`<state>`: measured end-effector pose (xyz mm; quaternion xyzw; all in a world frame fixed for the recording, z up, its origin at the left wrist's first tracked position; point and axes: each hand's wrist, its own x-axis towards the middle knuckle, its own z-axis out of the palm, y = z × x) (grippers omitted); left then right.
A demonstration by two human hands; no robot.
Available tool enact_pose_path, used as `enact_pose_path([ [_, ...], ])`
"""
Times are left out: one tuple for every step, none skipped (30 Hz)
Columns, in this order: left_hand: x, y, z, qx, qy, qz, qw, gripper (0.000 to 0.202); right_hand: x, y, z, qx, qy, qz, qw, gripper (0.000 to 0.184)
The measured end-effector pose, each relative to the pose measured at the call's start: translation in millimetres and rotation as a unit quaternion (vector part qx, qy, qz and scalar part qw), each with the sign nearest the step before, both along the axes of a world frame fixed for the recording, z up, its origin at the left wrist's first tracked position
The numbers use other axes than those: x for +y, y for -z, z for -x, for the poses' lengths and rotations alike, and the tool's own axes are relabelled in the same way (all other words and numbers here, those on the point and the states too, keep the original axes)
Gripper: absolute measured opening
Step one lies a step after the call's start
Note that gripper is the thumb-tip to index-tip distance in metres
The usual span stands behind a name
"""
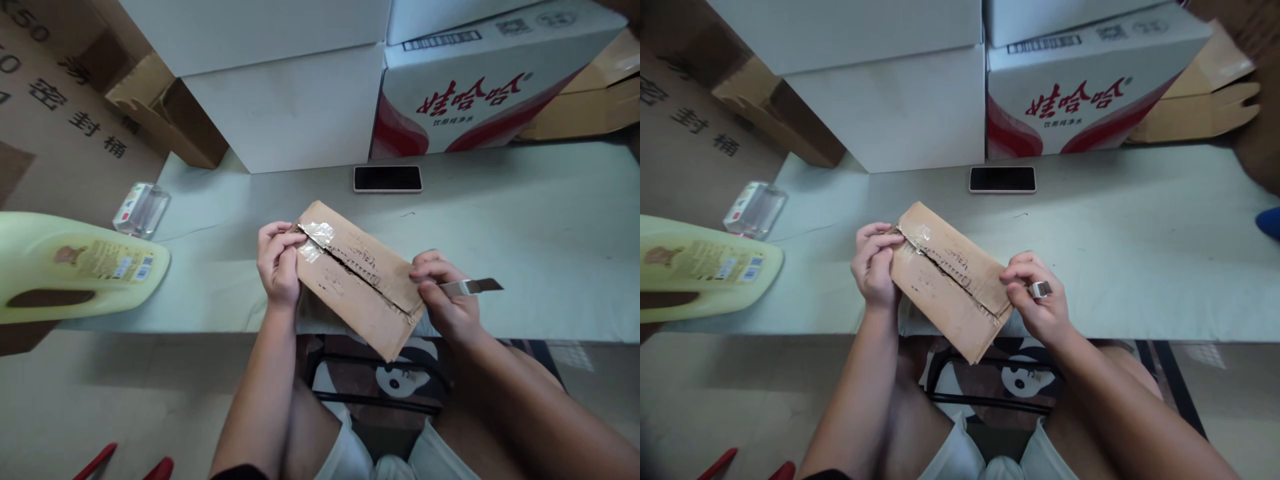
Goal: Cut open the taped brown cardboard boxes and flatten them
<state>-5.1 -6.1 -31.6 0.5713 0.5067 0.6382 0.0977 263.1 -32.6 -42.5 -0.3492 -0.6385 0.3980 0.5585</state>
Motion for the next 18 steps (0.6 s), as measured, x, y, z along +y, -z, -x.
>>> enact_pose_path([
  [-0.3, 0.5, 0.4, 0.011, 0.002, 0.0, 1.0, 0.028, 0.0, -0.1, -0.2, 0.0, -0.001, 0.0, 1.0, 0.011],
  [-0.5, 1.2, 0.9, 0.021, 0.005, -0.002, 1.0, 0.028, 0.0, -0.3, -0.4, -0.001, -0.002, 0.001, 1.0, 0.011],
  [-0.7, 1.8, 1.7, 0.029, 0.009, -0.006, 1.0, 0.029, -0.1, -0.4, -0.5, -0.001, -0.002, 0.003, 1.0, 0.011],
  [-0.9, 2.5, 2.6, 0.036, 0.012, -0.011, 0.999, 0.031, -0.3, -0.6, -0.4, -0.001, 0.0, 0.004, 1.0, 0.011],
  [-1.1, 2.9, 3.5, 0.043, 0.013, -0.013, 0.999, 0.033, -0.5, -0.8, -0.3, -0.001, 0.002, 0.006, 1.0, 0.011],
  [-1.4, 3.0, 4.4, 0.049, 0.014, -0.011, 0.999, 0.035, -0.6, -1.0, -0.2, -0.002, 0.006, 0.008, 1.0, 0.011],
  [-1.6, 2.7, 5.1, 0.054, 0.014, -0.005, 0.998, 0.037, -0.8, -1.2, 0.0, -0.003, 0.008, 0.009, 1.0, 0.01],
  [-1.9, 2.1, 5.7, 0.058, 0.016, 0.004, 0.998, 0.038, -0.8, -1.4, 0.1, -0.004, 0.012, 0.011, 1.0, 0.01],
  [-2.2, 1.2, 6.1, 0.061, 0.019, 0.015, 0.998, 0.038, -0.9, -1.7, 0.1, -0.005, 0.015, 0.012, 1.0, 0.01],
  [-2.4, 0.3, 6.3, 0.061, 0.022, 0.025, 0.998, 0.039, -0.9, -2.0, 0.1, -0.008, 0.018, 0.013, 1.0, 0.011],
  [-2.6, -0.7, 6.4, 0.061, 0.023, 0.034, 0.997, 0.04, -0.8, -2.3, 0.0, -0.012, 0.02, 0.016, 1.0, 0.012],
  [-2.7, -1.5, 6.5, 0.06, 0.022, 0.039, 0.997, 0.04, -0.6, -2.6, -0.2, -0.015, 0.021, 0.02, 0.999, 0.014],
  [-2.7, -2.1, 6.5, 0.06, 0.019, 0.042, 0.997, 0.042, -0.4, -2.8, -0.4, -0.011, 0.021, 0.026, 0.999, 0.019],
  [-2.7, -2.4, 6.5, 0.06, 0.015, 0.044, 0.997, 0.043, 0.0, -2.9, -0.6, 0.002, 0.023, 0.038, 0.999, 0.025],
  [-2.6, -2.4, 6.7, 0.061, 0.011, 0.045, 0.997, 0.043, 0.7, -2.6, -0.7, 0.025, 0.027, 0.053, 0.998, 0.033],
  [-2.6, -2.3, 7.2, 0.061, 0.009, 0.044, 0.997, 0.043, 1.7, -2.0, -0.6, 0.052, 0.034, 0.073, 0.995, 0.04],
  [-2.6, -2.0, 8.0, 0.057, 0.008, 0.044, 0.997, 0.042, 3.0, -0.9, -0.5, 0.076, 0.045, 0.098, 0.991, 0.044],
  [-2.6, -1.8, 9.3, 0.048, 0.004, 0.048, 0.998, 0.041, 4.7, 0.7, -0.1, 0.091, 0.061, 0.125, 0.986, 0.042],
])
